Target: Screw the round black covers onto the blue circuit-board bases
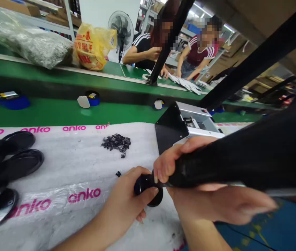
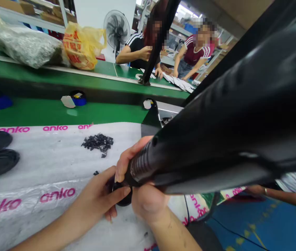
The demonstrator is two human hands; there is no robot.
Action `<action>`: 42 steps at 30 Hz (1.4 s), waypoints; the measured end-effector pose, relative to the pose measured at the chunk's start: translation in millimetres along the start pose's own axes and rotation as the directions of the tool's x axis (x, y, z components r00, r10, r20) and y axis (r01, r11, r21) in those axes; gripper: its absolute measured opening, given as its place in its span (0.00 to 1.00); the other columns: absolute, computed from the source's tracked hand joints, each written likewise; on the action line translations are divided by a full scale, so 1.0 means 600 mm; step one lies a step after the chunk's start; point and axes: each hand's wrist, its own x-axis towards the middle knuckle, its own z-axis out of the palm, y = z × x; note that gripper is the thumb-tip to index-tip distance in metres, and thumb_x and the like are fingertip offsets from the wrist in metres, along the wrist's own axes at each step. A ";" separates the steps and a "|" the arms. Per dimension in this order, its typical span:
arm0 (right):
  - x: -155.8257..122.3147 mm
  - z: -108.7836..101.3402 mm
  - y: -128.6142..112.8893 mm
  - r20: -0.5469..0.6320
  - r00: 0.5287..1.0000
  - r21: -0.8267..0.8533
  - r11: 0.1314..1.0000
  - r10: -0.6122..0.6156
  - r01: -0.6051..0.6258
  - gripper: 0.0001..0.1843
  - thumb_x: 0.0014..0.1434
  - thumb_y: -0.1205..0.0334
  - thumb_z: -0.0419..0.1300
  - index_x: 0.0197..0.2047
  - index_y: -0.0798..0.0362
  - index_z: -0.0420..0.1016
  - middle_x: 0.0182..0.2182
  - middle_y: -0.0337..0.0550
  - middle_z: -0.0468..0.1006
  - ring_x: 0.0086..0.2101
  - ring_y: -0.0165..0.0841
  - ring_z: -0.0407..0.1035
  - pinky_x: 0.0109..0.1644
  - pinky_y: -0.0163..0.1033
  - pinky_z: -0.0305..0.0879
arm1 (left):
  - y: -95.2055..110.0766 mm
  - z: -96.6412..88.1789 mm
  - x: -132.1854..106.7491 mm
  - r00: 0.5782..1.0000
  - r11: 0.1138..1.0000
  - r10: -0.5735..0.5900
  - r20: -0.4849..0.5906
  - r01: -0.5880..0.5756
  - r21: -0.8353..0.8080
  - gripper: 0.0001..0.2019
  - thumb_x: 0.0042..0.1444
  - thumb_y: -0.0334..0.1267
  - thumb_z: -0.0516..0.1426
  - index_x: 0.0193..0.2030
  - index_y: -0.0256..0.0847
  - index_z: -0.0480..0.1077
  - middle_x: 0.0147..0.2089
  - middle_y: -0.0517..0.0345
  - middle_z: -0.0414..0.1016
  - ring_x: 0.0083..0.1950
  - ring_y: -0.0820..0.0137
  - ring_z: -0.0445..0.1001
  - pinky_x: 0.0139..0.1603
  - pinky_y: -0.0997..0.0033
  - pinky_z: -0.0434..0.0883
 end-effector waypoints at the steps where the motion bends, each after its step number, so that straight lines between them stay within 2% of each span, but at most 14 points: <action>1: -0.002 0.002 0.003 -0.009 0.999 0.015 0.999 -0.041 0.041 0.29 0.48 0.28 0.62 0.32 0.46 0.69 0.17 0.34 0.69 0.16 0.33 0.64 0.16 0.39 0.64 | 0.001 0.001 0.000 1.000 1.000 0.000 -0.007 0.000 -0.008 0.14 0.57 0.44 0.60 0.47 0.42 0.68 0.30 0.64 0.69 0.18 0.76 0.69 0.16 0.78 0.66; 3: -0.007 0.005 0.009 -0.014 0.992 0.073 0.990 -0.124 0.124 0.25 0.50 0.33 0.64 0.33 0.47 0.73 0.17 0.35 0.70 0.15 0.33 0.65 0.16 0.39 0.64 | 0.003 0.003 0.000 1.000 1.000 -0.006 -0.021 0.005 -0.015 0.14 0.56 0.43 0.60 0.47 0.42 0.68 0.29 0.64 0.70 0.17 0.77 0.68 0.15 0.78 0.66; 6: -0.012 0.005 0.018 0.034 0.989 0.091 0.986 -0.142 0.138 0.24 0.52 0.35 0.64 0.36 0.48 0.76 0.17 0.36 0.72 0.16 0.33 0.66 0.18 0.40 0.67 | 0.007 0.006 -0.002 0.999 0.999 -0.026 -0.038 0.025 -0.027 0.11 0.54 0.41 0.60 0.43 0.42 0.68 0.27 0.66 0.69 0.16 0.77 0.66 0.15 0.78 0.65; 10: -0.009 0.002 0.026 -0.011 0.989 0.120 0.981 -0.151 0.151 0.25 0.53 0.34 0.63 0.36 0.48 0.77 0.17 0.37 0.72 0.15 0.34 0.66 0.16 0.40 0.65 | 0.007 0.008 -0.004 0.998 0.999 -0.024 -0.058 0.022 -0.043 0.11 0.54 0.40 0.60 0.43 0.42 0.68 0.28 0.65 0.69 0.16 0.78 0.66 0.14 0.80 0.63; 17: -0.010 0.004 0.045 -0.091 0.990 0.194 0.973 -0.107 0.123 0.26 0.48 0.33 0.65 0.38 0.47 0.74 0.19 0.36 0.74 0.15 0.34 0.66 0.16 0.38 0.64 | 0.000 0.010 -0.001 0.999 1.000 0.002 -0.052 -0.003 -0.009 0.22 0.55 0.43 0.60 0.57 0.48 0.62 0.32 0.64 0.73 0.15 0.79 0.66 0.14 0.80 0.64; 20: 0.003 -0.029 0.029 -0.112 0.988 0.240 0.962 -0.108 0.132 0.29 0.52 0.30 0.60 0.42 0.47 0.73 0.19 0.34 0.72 0.14 0.30 0.63 0.15 0.35 0.61 | -0.003 0.007 -0.001 0.998 0.992 0.016 -0.055 -0.009 0.127 0.21 0.58 0.46 0.57 0.58 0.49 0.64 0.41 0.58 0.77 0.15 0.80 0.65 0.15 0.79 0.65; 22: 0.016 -0.069 0.003 -0.223 0.950 0.174 0.950 -0.219 0.260 0.29 0.54 0.30 0.57 0.41 0.48 0.73 0.18 0.33 0.71 0.13 0.29 0.61 0.14 0.35 0.61 | -0.005 0.001 -0.002 0.991 0.950 0.094 -0.092 -0.061 0.307 0.23 0.60 0.47 0.55 0.62 0.53 0.62 0.50 0.55 0.76 0.17 0.79 0.67 0.18 0.75 0.69; 24: 0.031 -0.115 -0.020 -0.356 0.854 -0.012 0.915 -0.381 0.403 0.30 0.52 0.29 0.59 0.38 0.49 0.73 0.16 0.33 0.70 0.13 0.30 0.61 0.14 0.35 0.60 | -0.009 -0.008 -0.001 0.966 0.827 0.242 -0.091 -0.156 0.540 0.25 0.62 0.48 0.54 0.66 0.58 0.60 0.54 0.55 0.75 0.22 0.74 0.71 0.25 0.71 0.73; 26: 0.044 -0.155 -0.029 -0.406 0.785 -0.185 0.883 -0.468 0.431 0.30 0.48 0.30 0.63 0.38 0.49 0.73 0.16 0.33 0.70 0.14 0.31 0.62 0.14 0.35 0.59 | -0.015 -0.018 0.001 0.927 0.651 0.374 -0.013 -0.253 0.715 0.25 0.62 0.48 0.56 0.66 0.61 0.60 0.55 0.55 0.74 0.34 0.65 0.78 0.35 0.65 0.77; 28: 0.054 -0.182 -0.020 -0.395 0.796 -0.223 0.888 -0.459 0.401 0.29 0.50 0.31 0.63 0.40 0.48 0.72 0.17 0.33 0.70 0.14 0.31 0.62 0.16 0.35 0.59 | -0.023 -0.026 0.005 0.886 0.538 0.459 0.062 -0.333 0.774 0.26 0.60 0.48 0.58 0.66 0.63 0.60 0.58 0.55 0.71 0.52 0.56 0.76 0.48 0.57 0.76; 31: 0.055 -0.199 0.004 -0.350 0.854 -0.175 0.922 -0.385 0.344 0.27 0.54 0.32 0.60 0.41 0.47 0.71 0.18 0.33 0.70 0.14 0.30 0.62 0.17 0.36 0.59 | -0.037 -0.035 0.011 0.849 0.510 0.509 0.139 -0.428 0.746 0.34 0.56 0.44 0.63 0.67 0.63 0.55 0.66 0.57 0.64 0.67 0.52 0.63 0.62 0.51 0.68; 35: 0.029 -0.183 0.000 -0.280 0.936 -0.115 0.975 -0.215 0.189 0.31 0.51 0.30 0.61 0.42 0.49 0.70 0.17 0.33 0.70 0.13 0.30 0.61 0.13 0.34 0.57 | -0.039 -0.035 0.014 0.884 0.592 0.443 0.148 -0.413 0.693 0.32 0.52 0.35 0.64 0.63 0.59 0.59 0.65 0.58 0.67 0.64 0.55 0.67 0.63 0.52 0.67; 38: 0.007 -0.137 -0.025 -0.241 0.961 -0.023 0.991 -0.132 0.131 0.35 0.46 0.25 0.60 0.41 0.48 0.70 0.16 0.33 0.70 0.11 0.31 0.60 0.11 0.35 0.57 | -0.023 -0.026 0.012 0.910 0.655 0.397 0.119 -0.372 0.658 0.30 0.47 0.31 0.64 0.57 0.54 0.63 0.59 0.58 0.71 0.60 0.57 0.70 0.60 0.54 0.68; 42: -0.001 -0.066 -0.032 -0.171 0.978 0.066 0.989 -0.122 0.135 0.33 0.43 0.25 0.63 0.32 0.49 0.70 0.13 0.36 0.71 0.11 0.34 0.63 0.12 0.38 0.61 | -0.002 -0.018 0.012 0.919 0.716 0.374 0.127 -0.373 0.590 0.28 0.44 0.30 0.65 0.53 0.48 0.65 0.55 0.57 0.72 0.57 0.59 0.70 0.58 0.57 0.67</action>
